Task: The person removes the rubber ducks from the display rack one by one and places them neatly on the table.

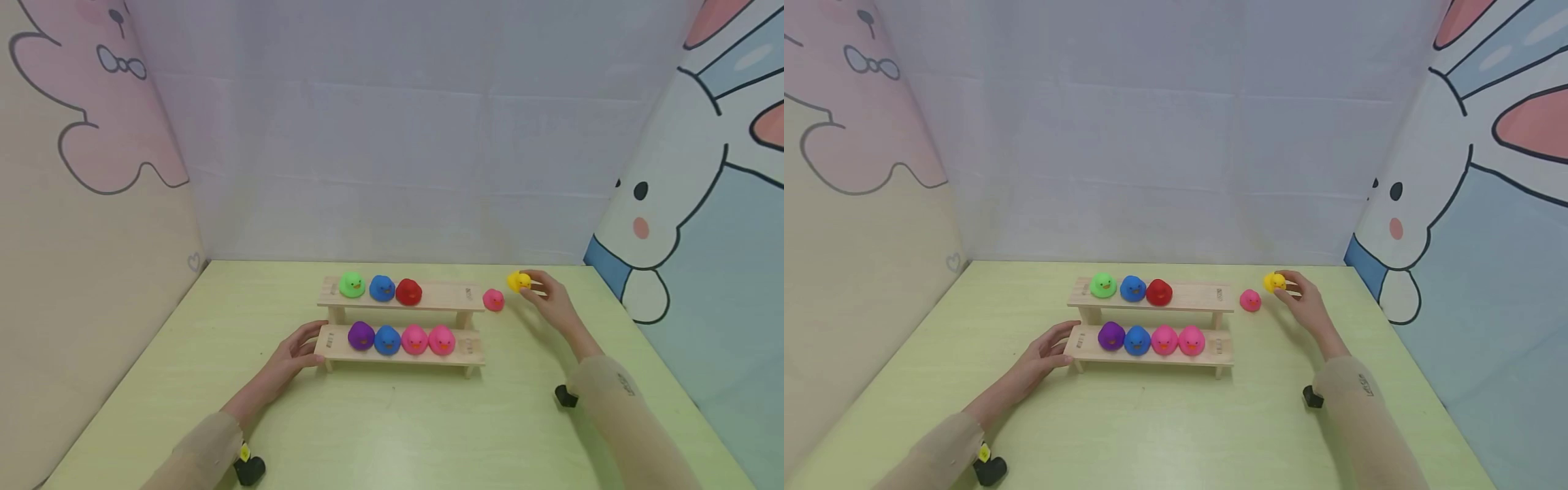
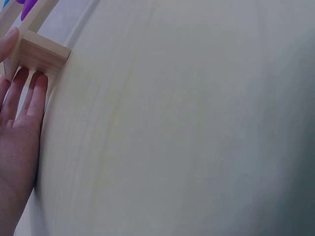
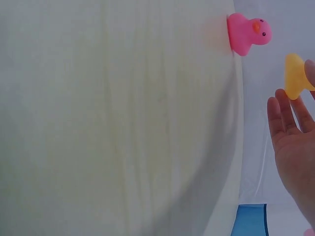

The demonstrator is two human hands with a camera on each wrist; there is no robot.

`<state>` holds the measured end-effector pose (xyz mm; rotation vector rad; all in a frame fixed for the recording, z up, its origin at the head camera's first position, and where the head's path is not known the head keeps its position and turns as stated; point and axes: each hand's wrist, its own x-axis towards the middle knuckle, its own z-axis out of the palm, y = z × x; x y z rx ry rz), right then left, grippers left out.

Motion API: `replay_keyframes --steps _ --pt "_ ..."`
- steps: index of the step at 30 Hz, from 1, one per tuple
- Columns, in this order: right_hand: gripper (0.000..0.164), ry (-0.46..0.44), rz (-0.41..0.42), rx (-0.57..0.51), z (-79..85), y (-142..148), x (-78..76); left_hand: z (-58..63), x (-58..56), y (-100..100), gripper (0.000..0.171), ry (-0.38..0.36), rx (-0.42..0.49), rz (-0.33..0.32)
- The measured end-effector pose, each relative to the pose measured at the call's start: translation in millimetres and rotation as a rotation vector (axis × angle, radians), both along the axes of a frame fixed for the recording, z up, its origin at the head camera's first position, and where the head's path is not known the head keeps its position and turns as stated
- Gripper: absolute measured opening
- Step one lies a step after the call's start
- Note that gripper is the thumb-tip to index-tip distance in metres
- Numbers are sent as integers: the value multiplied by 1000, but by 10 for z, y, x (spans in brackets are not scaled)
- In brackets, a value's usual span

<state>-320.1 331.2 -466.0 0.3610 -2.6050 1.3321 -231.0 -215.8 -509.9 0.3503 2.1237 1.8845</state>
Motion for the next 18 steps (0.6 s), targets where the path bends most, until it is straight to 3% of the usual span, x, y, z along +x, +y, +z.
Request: replay_keyframes --steps 14,18 --pt "48 -105 4 48 -161 194 31 -15 6 1 67 19 18 -8" --pt "48 -185 35 67 -176 225 28 -3 9 1 67 17 18 -13"
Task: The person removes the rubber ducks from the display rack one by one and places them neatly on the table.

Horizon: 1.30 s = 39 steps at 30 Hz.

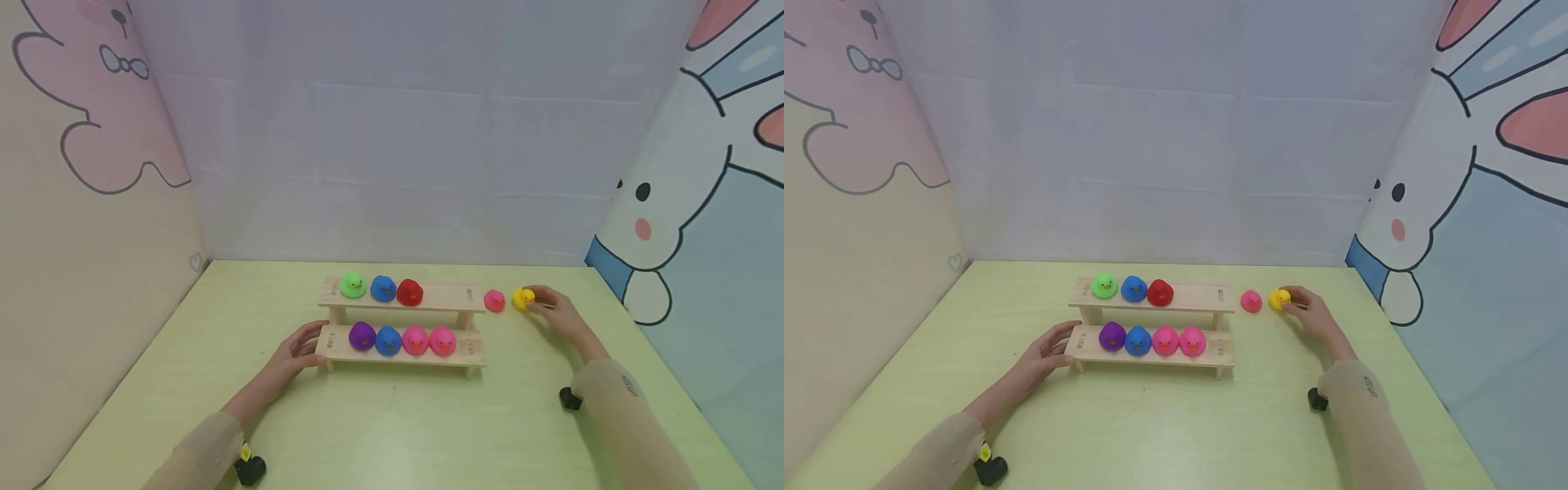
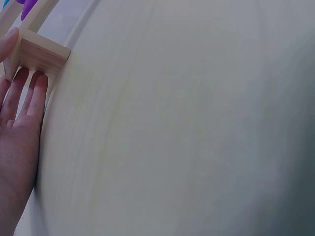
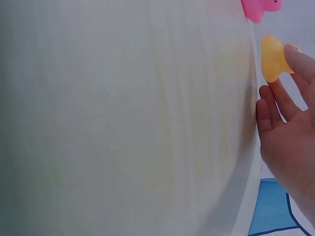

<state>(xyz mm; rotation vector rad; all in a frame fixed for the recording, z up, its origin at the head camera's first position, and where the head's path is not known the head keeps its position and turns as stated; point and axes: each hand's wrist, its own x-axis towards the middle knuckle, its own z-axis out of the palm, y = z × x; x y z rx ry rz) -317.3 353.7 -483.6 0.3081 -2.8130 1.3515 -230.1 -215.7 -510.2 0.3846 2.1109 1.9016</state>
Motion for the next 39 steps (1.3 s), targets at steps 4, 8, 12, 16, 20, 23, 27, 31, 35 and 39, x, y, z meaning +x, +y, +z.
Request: replay_keyframes --steps 4,8,12,16,20,23,27,31,35,39 --pt "50 -78 41 0 -16 24 -17 5 -3 7 67 -3 -3 2" --pt "53 -127 52 -31 -31 40 -33 0 -9 7 67 -4 -5 6" --pt "56 -164 46 -66 -48 56 -39 -4 -8 3 67 -7 -7 4" --pt "58 -188 39 -90 -52 75 -39 -4 -8 5 67 -8 -18 11" --pt "59 -196 48 -106 -41 81 -34 10 -5 6 67 -22 -26 25" --pt "58 -198 52 -111 -34 78 -30 24 3 6 67 -27 -24 24" --pt "59 -205 55 -118 -32 79 -29 18 1 2 67 -20 -25 18" --pt "59 -208 57 -125 -31 83 -34 7 -9 0 66 -17 -31 19" --pt "58 -203 63 -131 -26 83 -38 3 -10 -3 66 -11 -34 16" --pt "58 -207 67 -140 -23 80 -36 6 -7 -3 66 -11 -33 16"
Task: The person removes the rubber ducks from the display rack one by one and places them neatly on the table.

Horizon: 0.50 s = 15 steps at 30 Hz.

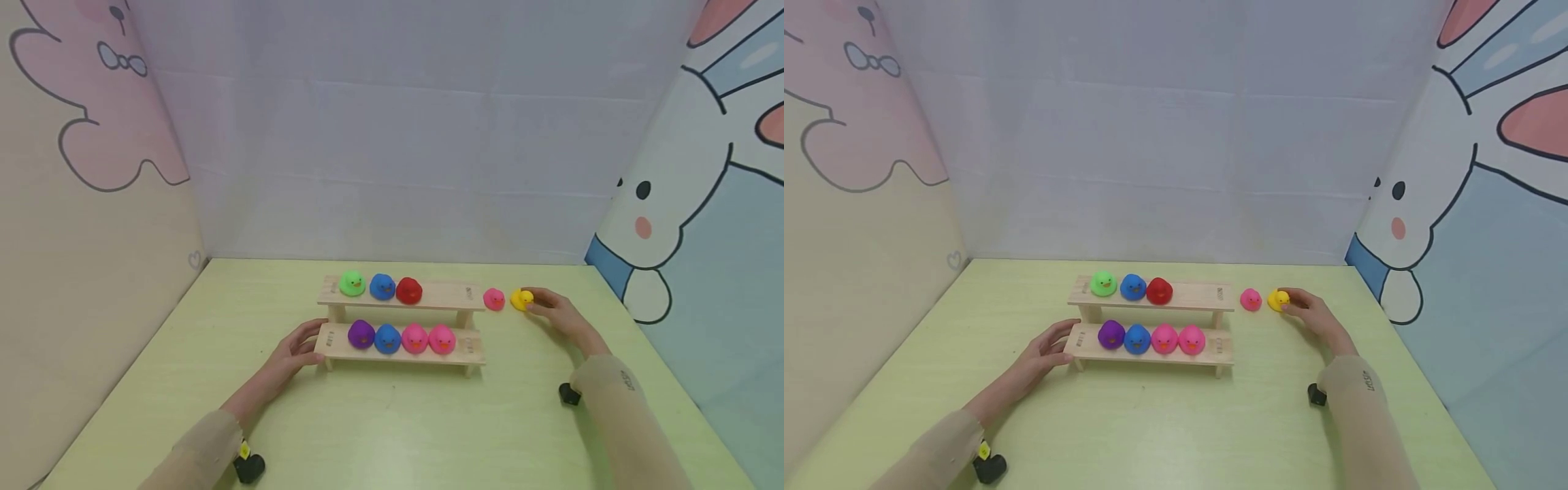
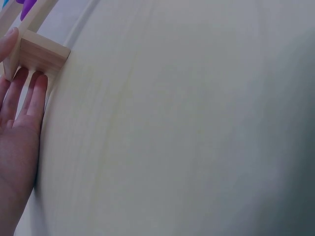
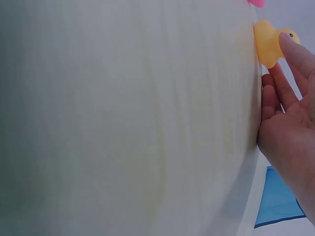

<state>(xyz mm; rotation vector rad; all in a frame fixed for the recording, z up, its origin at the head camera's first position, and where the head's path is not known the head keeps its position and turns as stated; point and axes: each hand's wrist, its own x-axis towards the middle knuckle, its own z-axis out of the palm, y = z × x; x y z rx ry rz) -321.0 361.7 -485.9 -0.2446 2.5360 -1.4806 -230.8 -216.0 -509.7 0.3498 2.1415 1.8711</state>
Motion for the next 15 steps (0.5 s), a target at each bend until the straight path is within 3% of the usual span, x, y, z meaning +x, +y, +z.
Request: replay_keyframes --steps 15 --pt "60 -30 -8 -3 -6 -1 -5 -12 -6 1 67 -1 4 1"
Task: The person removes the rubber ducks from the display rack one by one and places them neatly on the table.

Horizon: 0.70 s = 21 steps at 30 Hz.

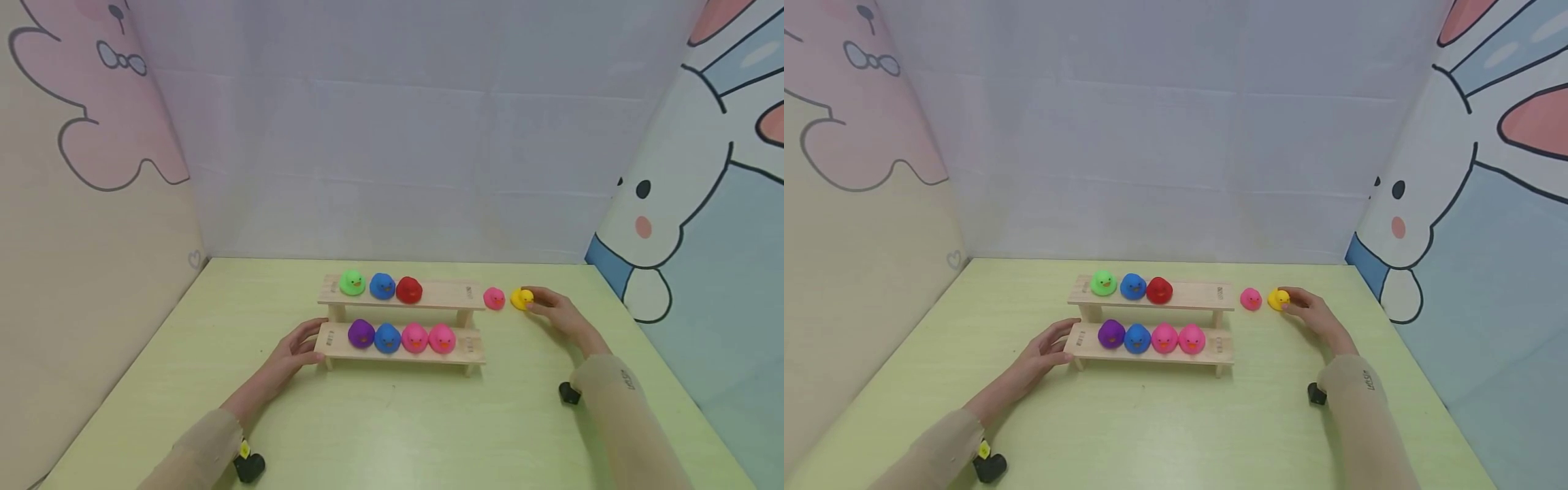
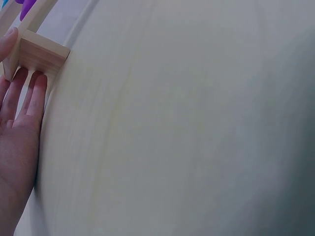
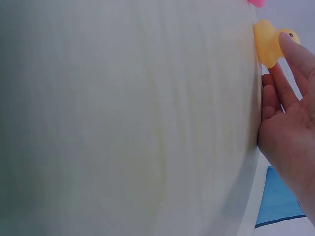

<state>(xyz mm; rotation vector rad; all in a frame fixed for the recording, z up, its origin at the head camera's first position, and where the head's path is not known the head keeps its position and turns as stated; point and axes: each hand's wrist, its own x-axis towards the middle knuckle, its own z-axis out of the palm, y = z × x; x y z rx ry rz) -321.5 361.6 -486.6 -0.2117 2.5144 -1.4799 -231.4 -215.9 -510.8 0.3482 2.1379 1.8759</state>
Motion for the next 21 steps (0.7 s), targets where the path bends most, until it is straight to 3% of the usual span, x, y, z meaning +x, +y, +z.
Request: replay_keyframes --steps 21 --pt "67 -33 -3 6 -3 13 -21 14 -1 6 67 1 -3 -4"
